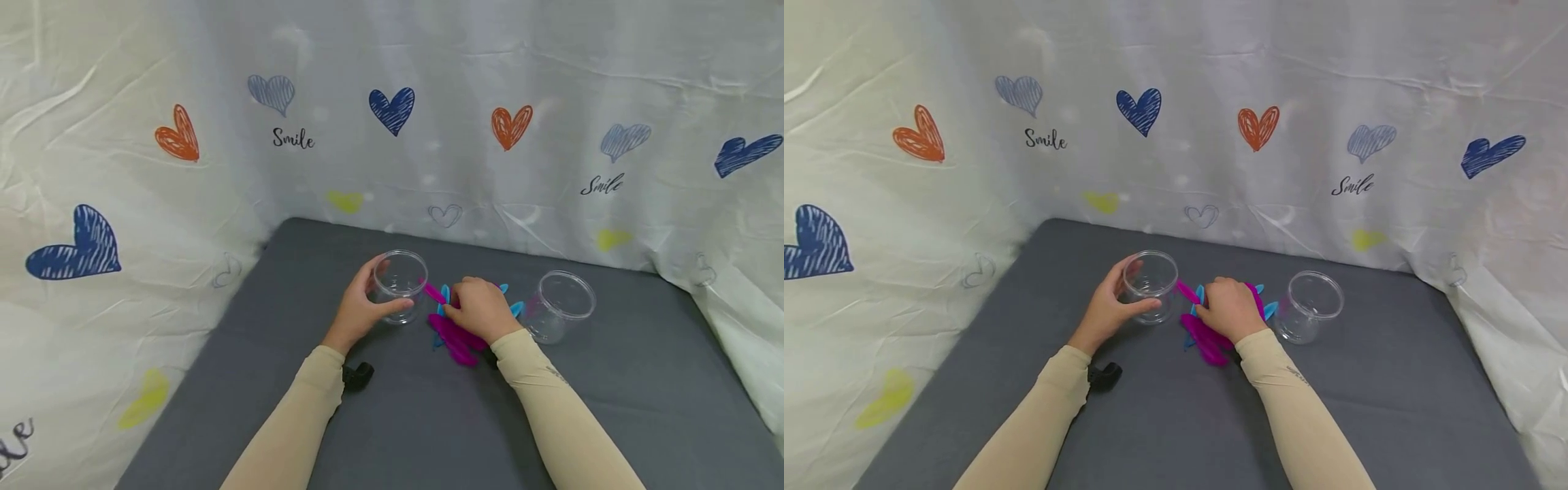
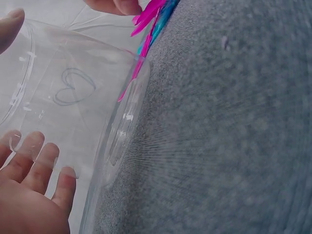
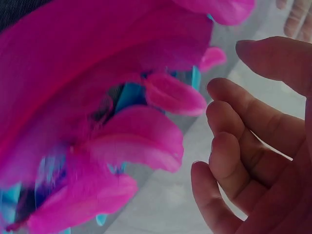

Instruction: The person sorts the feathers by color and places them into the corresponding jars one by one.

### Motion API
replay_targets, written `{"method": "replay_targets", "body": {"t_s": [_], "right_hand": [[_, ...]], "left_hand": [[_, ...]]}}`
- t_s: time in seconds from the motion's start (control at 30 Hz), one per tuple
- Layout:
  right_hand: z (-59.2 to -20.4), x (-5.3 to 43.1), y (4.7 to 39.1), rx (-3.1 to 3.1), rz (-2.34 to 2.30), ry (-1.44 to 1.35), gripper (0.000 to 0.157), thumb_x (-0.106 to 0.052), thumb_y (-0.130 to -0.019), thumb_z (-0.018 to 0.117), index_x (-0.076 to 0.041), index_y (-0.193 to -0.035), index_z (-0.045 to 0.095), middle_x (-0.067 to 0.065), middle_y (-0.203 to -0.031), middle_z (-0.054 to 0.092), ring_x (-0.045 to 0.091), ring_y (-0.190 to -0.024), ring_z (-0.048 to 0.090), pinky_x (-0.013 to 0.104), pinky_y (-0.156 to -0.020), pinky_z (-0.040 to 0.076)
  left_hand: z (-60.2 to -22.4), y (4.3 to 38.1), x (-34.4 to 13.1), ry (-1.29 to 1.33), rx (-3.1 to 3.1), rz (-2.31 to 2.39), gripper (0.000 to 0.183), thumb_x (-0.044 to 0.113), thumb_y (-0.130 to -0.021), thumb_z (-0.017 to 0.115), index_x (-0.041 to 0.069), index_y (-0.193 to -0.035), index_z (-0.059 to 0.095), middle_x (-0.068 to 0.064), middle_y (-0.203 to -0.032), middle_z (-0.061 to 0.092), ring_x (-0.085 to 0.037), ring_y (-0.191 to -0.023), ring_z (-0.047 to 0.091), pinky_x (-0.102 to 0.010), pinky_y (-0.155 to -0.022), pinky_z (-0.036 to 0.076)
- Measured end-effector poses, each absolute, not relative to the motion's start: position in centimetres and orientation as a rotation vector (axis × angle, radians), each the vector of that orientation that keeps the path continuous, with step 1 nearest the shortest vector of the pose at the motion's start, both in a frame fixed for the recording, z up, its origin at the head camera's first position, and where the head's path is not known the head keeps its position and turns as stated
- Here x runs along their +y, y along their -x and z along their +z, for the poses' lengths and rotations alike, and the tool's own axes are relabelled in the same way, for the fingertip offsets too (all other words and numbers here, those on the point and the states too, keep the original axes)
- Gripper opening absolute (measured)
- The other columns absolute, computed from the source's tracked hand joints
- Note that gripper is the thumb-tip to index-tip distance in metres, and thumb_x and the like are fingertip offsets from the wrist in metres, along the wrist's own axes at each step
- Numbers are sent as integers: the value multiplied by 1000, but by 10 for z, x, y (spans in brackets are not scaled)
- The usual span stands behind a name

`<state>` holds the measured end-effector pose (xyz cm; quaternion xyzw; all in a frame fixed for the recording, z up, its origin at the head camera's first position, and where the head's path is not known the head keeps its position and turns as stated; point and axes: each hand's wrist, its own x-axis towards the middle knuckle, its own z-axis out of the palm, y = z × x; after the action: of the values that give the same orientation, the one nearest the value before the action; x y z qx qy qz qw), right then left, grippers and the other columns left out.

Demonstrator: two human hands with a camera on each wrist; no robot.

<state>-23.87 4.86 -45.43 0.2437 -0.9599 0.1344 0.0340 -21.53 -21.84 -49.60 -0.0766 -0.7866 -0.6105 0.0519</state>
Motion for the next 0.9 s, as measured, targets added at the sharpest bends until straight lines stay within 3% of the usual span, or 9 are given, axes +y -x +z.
{"method": "replay_targets", "body": {"t_s": [0.33, 0.63, 0.9], "right_hand": [[-463, 38, 243, -2958, 310, -741, 38, -24, -90, 80, -19, -59, 60, -1, -68, 56, 14, -59, 53, 34, -54, 48], [-461, 34, 241, -2982, 271, -675, 45, -21, -89, 77, -18, -51, 52, -1, -61, 52, 16, -54, 51, 37, -51, 47], [-466, 33, 242, -2984, 266, -617, 46, -17, -89, 73, -18, -51, 48, 0, -59, 49, 17, -53, 51, 38, -50, 47]], "left_hand": [[-492, 215, -219, 248, -2389, -1859, 105, 40, -78, 99, 32, -164, 41, -3, -164, 53, -35, -149, 50, -56, -124, 41], [-492, 214, -222, 231, -2403, -1830, 105, 44, -77, 99, 36, -164, 41, 4, -162, 53, -33, -149, 50, -56, -123, 42], [-495, 215, -222, 212, -2419, -1813, 103, 43, -78, 99, 37, -163, 41, 7, -162, 53, -21, -151, 49, -52, -127, 39]]}}
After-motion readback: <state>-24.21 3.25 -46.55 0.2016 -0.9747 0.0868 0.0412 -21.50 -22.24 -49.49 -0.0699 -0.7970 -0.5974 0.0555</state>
